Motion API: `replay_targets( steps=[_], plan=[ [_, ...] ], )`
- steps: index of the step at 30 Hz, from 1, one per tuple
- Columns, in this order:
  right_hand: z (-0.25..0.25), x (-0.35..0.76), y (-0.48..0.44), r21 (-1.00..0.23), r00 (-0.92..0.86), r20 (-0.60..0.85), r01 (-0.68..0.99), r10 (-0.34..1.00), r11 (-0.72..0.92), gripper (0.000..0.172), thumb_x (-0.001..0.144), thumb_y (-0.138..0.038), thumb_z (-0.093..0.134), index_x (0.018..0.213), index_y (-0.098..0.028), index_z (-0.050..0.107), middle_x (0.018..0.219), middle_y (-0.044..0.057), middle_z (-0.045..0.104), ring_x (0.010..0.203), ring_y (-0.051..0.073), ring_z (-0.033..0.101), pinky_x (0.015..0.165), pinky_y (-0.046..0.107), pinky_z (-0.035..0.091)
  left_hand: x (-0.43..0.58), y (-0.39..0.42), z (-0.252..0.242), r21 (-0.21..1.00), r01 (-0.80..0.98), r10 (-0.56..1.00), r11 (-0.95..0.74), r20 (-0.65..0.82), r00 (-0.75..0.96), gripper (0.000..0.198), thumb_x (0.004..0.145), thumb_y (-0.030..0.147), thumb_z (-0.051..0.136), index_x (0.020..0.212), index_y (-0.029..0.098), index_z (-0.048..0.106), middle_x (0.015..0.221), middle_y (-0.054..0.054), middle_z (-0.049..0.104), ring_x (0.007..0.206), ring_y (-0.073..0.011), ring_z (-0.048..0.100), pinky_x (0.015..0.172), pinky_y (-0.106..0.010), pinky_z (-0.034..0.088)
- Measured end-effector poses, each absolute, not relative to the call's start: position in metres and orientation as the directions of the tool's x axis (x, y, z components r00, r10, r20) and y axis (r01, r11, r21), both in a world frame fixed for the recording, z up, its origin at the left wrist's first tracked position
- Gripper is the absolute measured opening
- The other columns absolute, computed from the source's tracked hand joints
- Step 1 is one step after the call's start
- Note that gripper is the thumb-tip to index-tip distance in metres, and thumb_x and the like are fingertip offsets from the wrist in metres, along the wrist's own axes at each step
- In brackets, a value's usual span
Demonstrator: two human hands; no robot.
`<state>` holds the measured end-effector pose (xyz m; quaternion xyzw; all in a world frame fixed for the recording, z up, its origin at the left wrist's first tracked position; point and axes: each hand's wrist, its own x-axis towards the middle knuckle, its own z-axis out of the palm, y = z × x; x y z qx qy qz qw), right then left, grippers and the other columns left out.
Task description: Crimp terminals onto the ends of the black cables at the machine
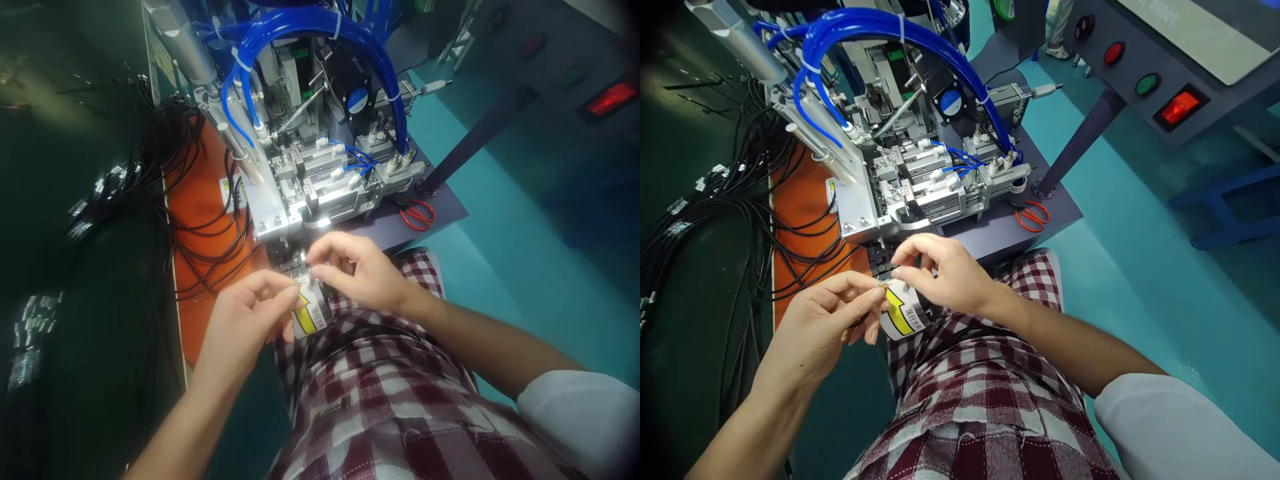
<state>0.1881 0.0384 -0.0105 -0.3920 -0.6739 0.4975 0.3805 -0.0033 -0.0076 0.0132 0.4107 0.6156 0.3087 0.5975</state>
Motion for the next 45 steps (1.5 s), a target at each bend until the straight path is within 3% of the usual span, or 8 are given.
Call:
replay_targets(
  steps=[4, 7, 11, 15, 21, 29, 38, 45],
  plan=[
    [-0.011, 0.183, 0.022, -0.984, -0.352, 0.032, 0.152, 0.935, 0.091, 0.01, 0.084, -0.025, 0.071, 0.08, -0.017, 0.066, 0.075, -0.002, 0.063, 0.055, 0.007, 0.047, 0.053, 0.023, 0.038, -0.004, -0.011, 0.009, 0.896, 0.166, 0.908, 0.411, -0.419, 0.014, 0.023, 0.083, 0.04, 0.073, 0.087, 0.018, 0.07, 0.047, 0.001, 0.062, 0.041, -0.0105, 0.053, 0.042, -0.019, 0.033],
    [-0.015, 0.178, 0.021, -0.997, -0.362, -0.063, 0.054, 0.93, -0.046, 0.01, 0.085, -0.026, 0.069, 0.082, -0.017, 0.067, 0.066, -0.003, 0.058, 0.053, 0.008, 0.045, 0.049, 0.022, 0.034, -0.004, -0.012, 0.008, 0.9, 0.161, 0.911, 0.405, -0.412, 0.012, 0.024, 0.083, 0.04, 0.074, 0.09, 0.018, 0.07, 0.048, 0.001, 0.063, 0.043, -0.011, 0.055, 0.042, -0.019, 0.034],
    [-0.016, 0.176, 0.026, -0.952, -0.447, -0.206, -0.114, 0.87, -0.284, 0.021, 0.081, -0.033, 0.075, 0.078, -0.016, 0.064, 0.062, -0.005, 0.056, 0.048, 0.006, 0.042, 0.045, 0.021, 0.032, -0.002, -0.012, 0.009, 0.911, 0.097, 0.915, 0.401, -0.402, -0.008, 0.024, 0.081, 0.036, 0.077, 0.096, 0.019, 0.069, 0.051, 0.002, 0.065, 0.043, -0.0105, 0.056, 0.043, -0.018, 0.035],
    [-0.012, 0.176, 0.031, -0.894, -0.551, -0.223, -0.214, 0.804, -0.395, 0.02, 0.083, -0.032, 0.073, 0.08, -0.016, 0.064, 0.052, -0.009, 0.051, 0.042, 0.004, 0.038, 0.042, 0.019, 0.031, -0.001, -0.011, 0.013, 0.9, 0.025, 0.901, 0.434, -0.434, -0.009, 0.026, 0.077, 0.035, 0.08, 0.091, 0.017, 0.067, 0.05, 0.002, 0.064, 0.042, -0.0114, 0.057, 0.042, -0.018, 0.034],
    [-0.016, 0.173, 0.032, -0.792, -0.615, -0.25, -0.315, 0.748, -0.524, 0.025, 0.081, -0.038, 0.076, 0.083, -0.015, 0.064, 0.066, -0.005, 0.063, 0.041, 0.002, 0.037, 0.039, 0.018, 0.028, -0.001, -0.006, 0.018, 0.883, -0.109, 0.889, 0.457, -0.457, 0.029, 0.03, 0.069, 0.032, 0.084, 0.085, 0.016, 0.065, 0.063, 0.0, 0.07, 0.04, -0.0115, 0.059, 0.041, -0.019, 0.039],
    [-0.013, 0.162, 0.015, -0.887, -0.422, -0.289, -0.218, 0.859, -0.406, 0.022, 0.082, -0.032, 0.072, 0.076, -0.019, 0.056, 0.046, -0.011, 0.042, 0.04, 0.005, 0.034, 0.039, 0.019, 0.026, 0.003, -0.008, 0.019, 0.893, -0.114, 0.897, 0.435, -0.441, -0.031, 0.029, 0.069, 0.032, 0.083, 0.088, 0.016, 0.066, 0.063, 0.0, 0.069, 0.044, -0.012, 0.059, 0.045, -0.022, 0.044],
    [-0.018, 0.156, -0.002, -0.99, -0.306, -0.119, -0.036, 0.945, -0.136, 0.013, 0.089, -0.026, 0.06, 0.079, -0.019, 0.055, 0.068, -0.003, 0.054, 0.054, 0.008, 0.045, 0.051, 0.023, 0.039, 0.002, -0.015, 0.014, 0.876, -0.144, 0.881, 0.461, -0.471, -0.047, 0.023, 0.074, 0.033, 0.081, 0.088, 0.018, 0.07, 0.051, 0.005, 0.056, 0.05, -0.0079, 0.049, 0.052, -0.018, 0.041],
    [-0.011, 0.155, -0.004, -0.996, -0.271, -0.055, 0.089, 0.961, -0.032, 0.014, 0.087, -0.019, 0.057, 0.074, -0.019, 0.053, 0.065, -0.004, 0.054, 0.054, 0.009, 0.047, 0.053, 0.023, 0.04, 0.005, -0.015, 0.01, 0.864, -0.105, 0.862, 0.493, -0.501, -0.079, 0.022, 0.071, 0.037, 0.082, 0.077, 0.018, 0.073, 0.05, 0.004, 0.054, 0.05, -0.0077, 0.047, 0.052, -0.019, 0.038]
  ],
)
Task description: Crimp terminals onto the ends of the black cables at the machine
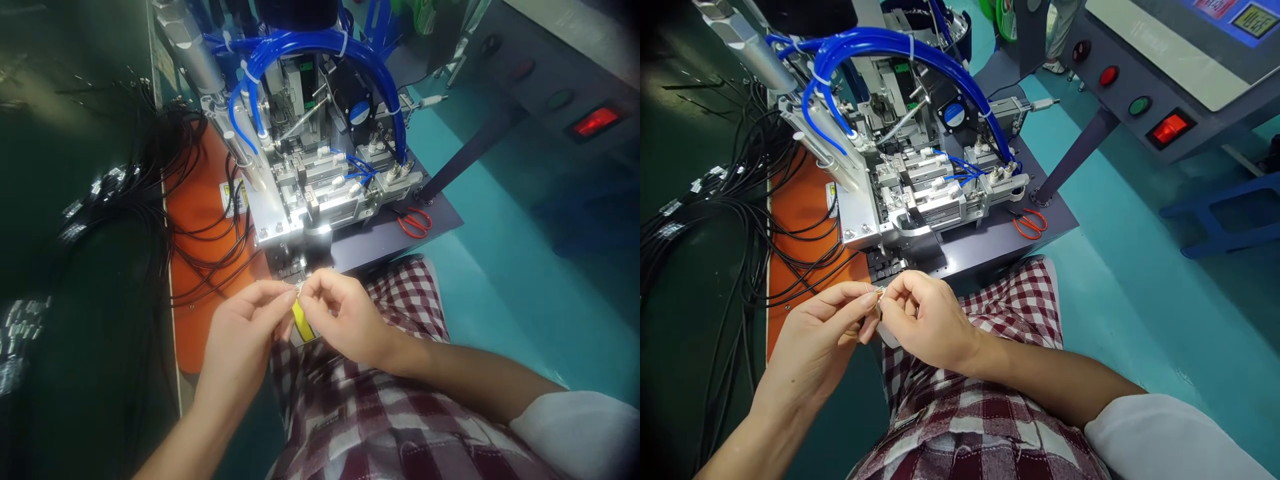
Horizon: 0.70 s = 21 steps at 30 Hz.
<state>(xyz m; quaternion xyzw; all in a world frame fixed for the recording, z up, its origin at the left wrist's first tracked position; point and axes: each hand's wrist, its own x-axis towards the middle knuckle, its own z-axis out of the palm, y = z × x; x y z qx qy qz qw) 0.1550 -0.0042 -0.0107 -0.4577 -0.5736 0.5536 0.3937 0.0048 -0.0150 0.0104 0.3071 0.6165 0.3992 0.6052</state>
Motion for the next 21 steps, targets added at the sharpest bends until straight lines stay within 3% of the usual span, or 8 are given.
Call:
replay_targets(
  steps=[5, 12, 16, 21],
  plan=[
    [-0.014, 0.154, -0.005, -0.985, -0.258, -0.049, 0.175, 0.965, -0.003, 0.013, 0.086, -0.02, 0.059, 0.073, -0.019, 0.056, 0.067, -0.002, 0.057, 0.057, 0.01, 0.05, 0.054, 0.023, 0.04, 0.008, -0.018, 0.007, 0.876, -0.11, 0.868, 0.47, -0.481, -0.124, 0.016, 0.076, 0.033, 0.077, 0.072, 0.018, 0.071, 0.049, 0.004, 0.052, 0.049, -0.006, 0.043, 0.053, -0.019, 0.036],
    [-0.012, 0.172, 0.015, -0.97, -0.325, -0.243, 0.056, 0.914, -0.238, 0.016, 0.084, -0.033, 0.066, 0.085, -0.017, 0.065, 0.06, -0.004, 0.054, 0.046, 0.008, 0.04, 0.043, 0.022, 0.031, 0.007, -0.015, 0.008, 0.883, -0.122, 0.88, 0.454, -0.466, -0.095, 0.019, 0.073, 0.032, 0.079, 0.067, 0.017, 0.069, 0.049, 0.004, 0.052, 0.045, -0.0052, 0.042, 0.051, -0.019, 0.035],
    [-0.008, 0.168, 0.02, -0.954, -0.358, -0.28, -0.001, 0.891, -0.3, 0.014, 0.079, -0.03, 0.069, 0.079, -0.017, 0.064, 0.052, -0.007, 0.048, 0.043, 0.007, 0.037, 0.041, 0.021, 0.026, 0.006, -0.014, 0.008, 0.872, -0.104, 0.868, 0.479, -0.488, -0.091, 0.021, 0.072, 0.033, 0.079, 0.066, 0.017, 0.068, 0.05, 0.005, 0.053, 0.044, -0.0052, 0.042, 0.05, -0.019, 0.033],
    [-0.005, 0.168, 0.03, -0.876, -0.498, -0.343, -0.136, 0.796, -0.462, 0.01, 0.074, -0.022, 0.067, 0.071, -0.015, 0.062, 0.056, -0.006, 0.053, 0.046, 0.005, 0.038, 0.044, 0.02, 0.03, 0.004, -0.014, 0.008, 0.869, -0.042, 0.867, 0.493, -0.495, -0.064, 0.022, 0.073, 0.036, 0.078, 0.066, 0.017, 0.068, 0.045, 0.006, 0.048, 0.045, -0.0046, 0.039, 0.054, -0.019, 0.032]
  ],
)
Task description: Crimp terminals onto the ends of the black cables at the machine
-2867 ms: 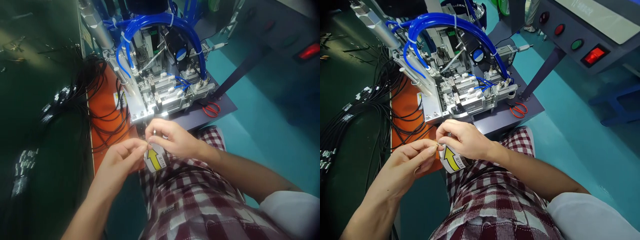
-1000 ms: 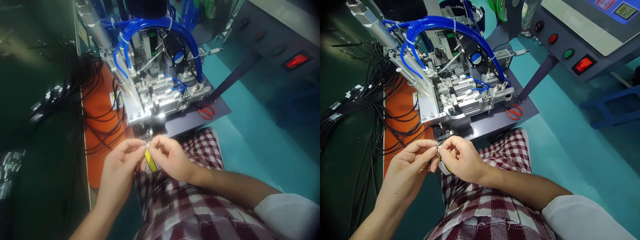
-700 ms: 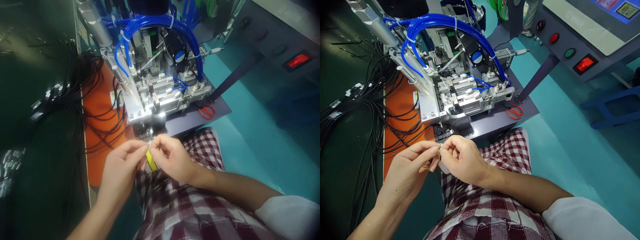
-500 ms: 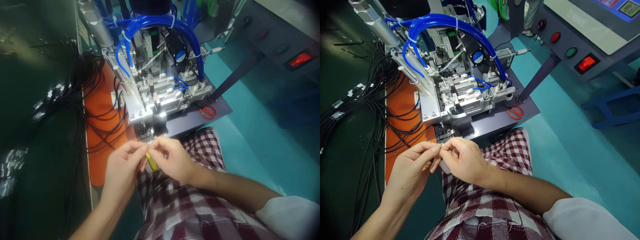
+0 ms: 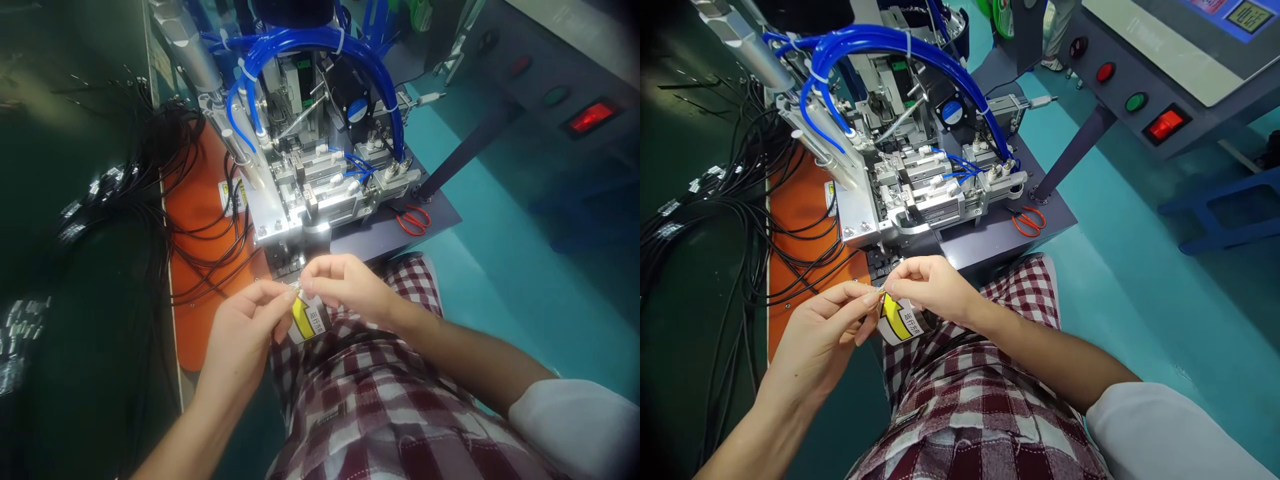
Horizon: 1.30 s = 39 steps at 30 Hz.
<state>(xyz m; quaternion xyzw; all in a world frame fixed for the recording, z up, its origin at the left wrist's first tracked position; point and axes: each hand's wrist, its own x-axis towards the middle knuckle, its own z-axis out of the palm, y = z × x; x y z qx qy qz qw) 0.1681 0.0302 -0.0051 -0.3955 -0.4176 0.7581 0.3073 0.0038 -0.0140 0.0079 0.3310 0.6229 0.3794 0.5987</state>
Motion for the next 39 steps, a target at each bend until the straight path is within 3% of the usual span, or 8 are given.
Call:
replay_targets(
  steps=[4, 10, 15, 18, 21, 27, 34, 39],
  plan=[
    [-0.006, 0.173, 0.031, -0.92, -0.462, -0.292, -0.103, 0.837, -0.378, 0.011, 0.076, -0.024, 0.068, 0.073, -0.016, 0.062, 0.06, -0.005, 0.054, 0.048, 0.005, 0.038, 0.045, 0.021, 0.029, 0.004, -0.014, 0.009, 0.864, -0.034, 0.863, 0.502, -0.503, -0.05, 0.022, 0.074, 0.037, 0.077, 0.067, 0.018, 0.067, 0.04, 0.006, 0.045, 0.044, -0.0052, 0.038, 0.055, -0.02, 0.032],
    [-0.009, 0.176, 0.019, -0.972, -0.294, 0.121, 0.158, 0.948, 0.173, 0.004, 0.084, -0.018, 0.067, 0.081, -0.016, 0.066, 0.072, -0.003, 0.061, 0.05, 0.006, 0.043, 0.05, 0.022, 0.037, 0.006, -0.013, 0.008, 0.861, -0.07, 0.86, 0.504, -0.508, -0.057, 0.022, 0.072, 0.034, 0.079, 0.065, 0.018, 0.066, 0.044, 0.005, 0.049, 0.045, -0.0059, 0.041, 0.052, -0.02, 0.033],
    [-0.014, 0.174, 0.017, -0.704, -0.307, 0.532, 0.358, 0.789, 0.614, 0.011, 0.09, -0.012, 0.063, 0.08, -0.017, 0.066, 0.074, 0.001, 0.067, 0.059, 0.01, 0.052, 0.059, 0.025, 0.042, 0.005, -0.013, 0.006, 0.868, -0.064, 0.865, 0.493, -0.496, -0.067, 0.021, 0.071, 0.033, 0.08, 0.066, 0.017, 0.067, 0.051, 0.003, 0.054, 0.046, -0.0059, 0.042, 0.05, -0.02, 0.032],
    [-0.017, 0.174, 0.017, -0.514, -0.375, 0.631, 0.454, 0.679, 0.728, 0.013, 0.093, -0.014, 0.06, 0.082, -0.017, 0.065, 0.074, 0.002, 0.069, 0.062, 0.012, 0.056, 0.058, 0.028, 0.039, 0.005, -0.012, 0.005, 0.869, -0.073, 0.866, 0.49, -0.495, -0.072, 0.02, 0.071, 0.032, 0.08, 0.068, 0.017, 0.069, 0.056, 0.002, 0.059, 0.047, -0.006, 0.044, 0.049, -0.02, 0.031],
    [-0.017, 0.173, 0.015, -0.63, -0.364, 0.546, 0.415, 0.755, 0.656, 0.013, 0.093, -0.015, 0.057, 0.081, -0.018, 0.061, 0.074, 0.001, 0.065, 0.059, 0.011, 0.053, 0.056, 0.027, 0.039, 0.005, -0.013, 0.005, 0.869, -0.084, 0.868, 0.487, -0.493, -0.059, 0.02, 0.072, 0.032, 0.08, 0.068, 0.017, 0.069, 0.053, 0.003, 0.056, 0.046, -0.0059, 0.044, 0.05, -0.02, 0.034],
    [-0.015, 0.169, 0.01, -0.956, -0.347, 0.081, 0.239, 0.935, 0.171, 0.014, 0.096, -0.025, 0.053, 0.083, -0.019, 0.054, 0.075, -0.001, 0.056, 0.061, 0.011, 0.049, 0.057, 0.025, 0.039, 0.005, -0.014, 0.006, 0.873, -0.133, 0.877, 0.469, -0.478, -0.045, 0.018, 0.07, 0.031, 0.082, 0.074, 0.016, 0.073, 0.058, 0.001, 0.061, 0.048, -0.0064, 0.047, 0.05, -0.019, 0.037],
    [-0.008, 0.173, 0.014, -0.943, -0.349, 0.127, 0.248, 0.929, 0.222, 0.011, 0.092, -0.018, 0.054, 0.081, -0.019, 0.054, 0.079, 0.0, 0.056, 0.068, 0.012, 0.05, 0.063, 0.026, 0.039, 0.004, -0.013, 0.006, 0.868, -0.067, 0.868, 0.491, -0.495, -0.046, 0.021, 0.07, 0.035, 0.083, 0.075, 0.018, 0.074, 0.052, 0.003, 0.055, 0.049, -0.0078, 0.046, 0.051, -0.021, 0.035],
    [-0.004, 0.181, 0.027, -0.986, -0.502, -0.16, 0.119, 0.85, -0.115, 0.012, 0.09, -0.023, 0.057, 0.079, -0.019, 0.055, 0.068, -0.003, 0.053, 0.059, 0.01, 0.044, 0.053, 0.024, 0.034, -0.002, -0.012, 0.007, 0.862, 0.002, 0.862, 0.507, -0.507, -0.006, 0.024, 0.07, 0.038, 0.083, 0.081, 0.019, 0.076, 0.049, 0.005, 0.05, 0.051, -0.0084, 0.044, 0.055, -0.022, 0.034]
  ],
)
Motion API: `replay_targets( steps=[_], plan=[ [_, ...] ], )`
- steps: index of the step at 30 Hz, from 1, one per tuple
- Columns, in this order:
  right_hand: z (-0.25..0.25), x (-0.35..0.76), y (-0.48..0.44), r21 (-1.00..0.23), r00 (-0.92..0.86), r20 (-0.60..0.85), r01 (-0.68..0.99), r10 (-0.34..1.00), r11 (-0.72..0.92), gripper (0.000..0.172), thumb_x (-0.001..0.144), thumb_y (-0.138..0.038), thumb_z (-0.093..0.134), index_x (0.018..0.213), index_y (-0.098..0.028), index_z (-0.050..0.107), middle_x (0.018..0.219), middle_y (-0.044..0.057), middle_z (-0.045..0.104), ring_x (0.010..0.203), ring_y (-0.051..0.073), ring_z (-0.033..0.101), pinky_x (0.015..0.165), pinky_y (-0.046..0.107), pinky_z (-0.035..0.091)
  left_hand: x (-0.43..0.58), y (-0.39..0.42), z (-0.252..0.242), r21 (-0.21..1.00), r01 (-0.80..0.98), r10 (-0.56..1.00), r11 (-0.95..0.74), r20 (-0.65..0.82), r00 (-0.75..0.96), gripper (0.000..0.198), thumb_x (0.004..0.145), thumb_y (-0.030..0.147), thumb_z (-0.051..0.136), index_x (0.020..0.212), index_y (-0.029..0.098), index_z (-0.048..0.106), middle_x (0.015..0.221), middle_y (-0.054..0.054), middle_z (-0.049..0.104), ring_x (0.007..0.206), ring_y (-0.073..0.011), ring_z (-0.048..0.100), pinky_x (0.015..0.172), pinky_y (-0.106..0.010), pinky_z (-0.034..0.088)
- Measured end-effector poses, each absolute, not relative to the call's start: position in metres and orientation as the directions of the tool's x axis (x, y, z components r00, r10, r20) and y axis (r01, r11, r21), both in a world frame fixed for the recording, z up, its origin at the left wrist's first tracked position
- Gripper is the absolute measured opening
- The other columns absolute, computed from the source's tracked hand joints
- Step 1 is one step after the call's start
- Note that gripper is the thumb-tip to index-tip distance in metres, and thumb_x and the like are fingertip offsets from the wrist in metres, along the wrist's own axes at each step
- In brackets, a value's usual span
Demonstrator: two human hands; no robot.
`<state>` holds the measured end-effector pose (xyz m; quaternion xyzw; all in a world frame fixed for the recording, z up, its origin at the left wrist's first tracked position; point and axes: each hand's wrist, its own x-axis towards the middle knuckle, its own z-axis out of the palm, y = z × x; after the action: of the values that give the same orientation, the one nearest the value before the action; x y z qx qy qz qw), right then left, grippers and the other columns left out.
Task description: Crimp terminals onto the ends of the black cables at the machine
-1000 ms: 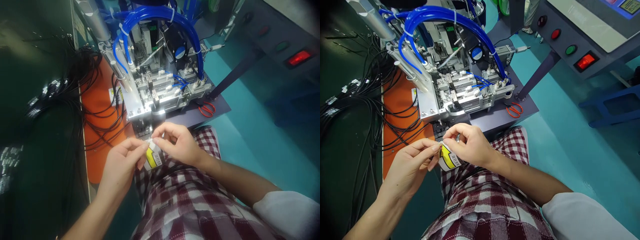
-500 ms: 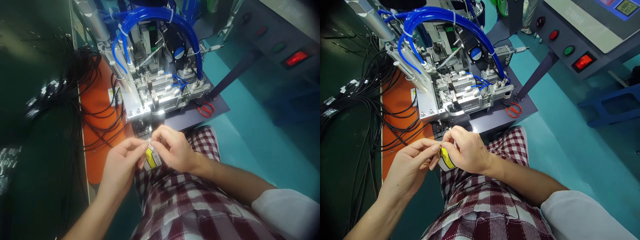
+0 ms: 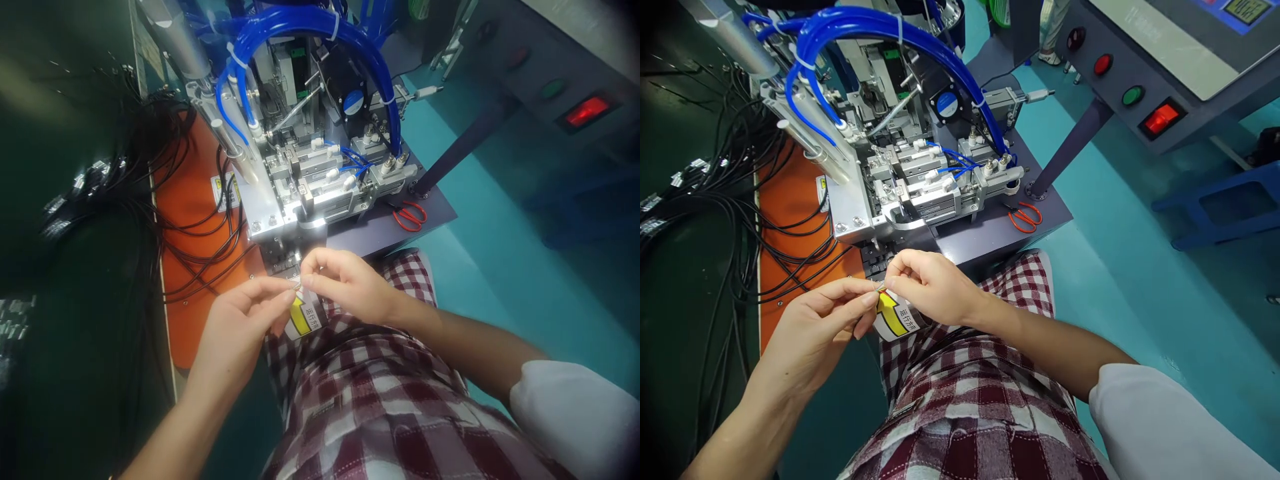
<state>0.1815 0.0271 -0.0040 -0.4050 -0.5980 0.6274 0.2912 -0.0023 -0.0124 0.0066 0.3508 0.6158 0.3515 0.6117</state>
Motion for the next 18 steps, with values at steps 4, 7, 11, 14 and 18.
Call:
replay_targets(
  steps=[4, 7, 11, 14, 18],
  plan=[
    [-0.002, 0.183, 0.034, -0.971, -0.552, -0.216, 0.036, 0.805, -0.236, 0.013, 0.088, -0.023, 0.061, 0.077, -0.017, 0.058, 0.067, -0.004, 0.054, 0.058, 0.009, 0.044, 0.053, 0.023, 0.034, -0.005, -0.012, 0.007, 0.86, 0.042, 0.861, 0.509, -0.509, 0.0, 0.024, 0.072, 0.038, 0.081, 0.085, 0.019, 0.076, 0.049, 0.005, 0.05, 0.05, -0.0086, 0.044, 0.056, -0.024, 0.033],
    [-0.001, 0.18, 0.038, -0.96, -0.552, -0.235, 0.006, 0.8, -0.278, 0.013, 0.086, -0.019, 0.062, 0.073, -0.016, 0.058, 0.066, -0.005, 0.054, 0.059, 0.008, 0.045, 0.056, 0.023, 0.036, -0.004, -0.012, 0.007, 0.861, 0.046, 0.862, 0.506, -0.506, -0.006, 0.023, 0.072, 0.038, 0.08, 0.082, 0.018, 0.074, 0.047, 0.005, 0.049, 0.049, -0.008, 0.042, 0.057, -0.024, 0.033],
    [0.001, 0.18, 0.041, -0.941, -0.525, -0.28, -0.016, 0.804, -0.339, 0.01, 0.084, -0.018, 0.064, 0.074, -0.015, 0.061, 0.065, -0.005, 0.054, 0.058, 0.008, 0.044, 0.056, 0.022, 0.036, -0.001, -0.01, 0.009, 0.857, 0.025, 0.858, 0.514, -0.514, -0.016, 0.022, 0.071, 0.037, 0.08, 0.077, 0.017, 0.073, 0.045, 0.005, 0.047, 0.047, -0.0079, 0.041, 0.056, -0.024, 0.033],
    [0.001, 0.184, 0.039, -0.952, -0.468, -0.28, 0.024, 0.838, -0.305, 0.007, 0.084, -0.018, 0.064, 0.078, -0.014, 0.065, 0.074, 0.0, 0.061, 0.065, 0.01, 0.05, 0.059, 0.024, 0.04, 0.0, -0.009, 0.011, 0.857, 0.006, 0.856, 0.516, -0.516, -0.02, 0.022, 0.07, 0.036, 0.08, 0.077, 0.016, 0.073, 0.043, 0.005, 0.046, 0.046, -0.0086, 0.042, 0.057, -0.025, 0.035],
    [-0.001, 0.185, 0.034, -0.94, -0.497, -0.298, 0.002, 0.815, -0.342, 0.011, 0.08, -0.024, 0.071, 0.077, -0.014, 0.065, 0.072, -0.001, 0.061, 0.062, 0.01, 0.049, 0.056, 0.023, 0.038, 0.0, -0.009, 0.011, 0.861, 0.004, 0.861, 0.508, -0.508, -0.029, 0.022, 0.069, 0.035, 0.08, 0.076, 0.016, 0.073, 0.042, 0.005, 0.046, 0.045, -0.0082, 0.041, 0.054, -0.024, 0.032]
  ],
)
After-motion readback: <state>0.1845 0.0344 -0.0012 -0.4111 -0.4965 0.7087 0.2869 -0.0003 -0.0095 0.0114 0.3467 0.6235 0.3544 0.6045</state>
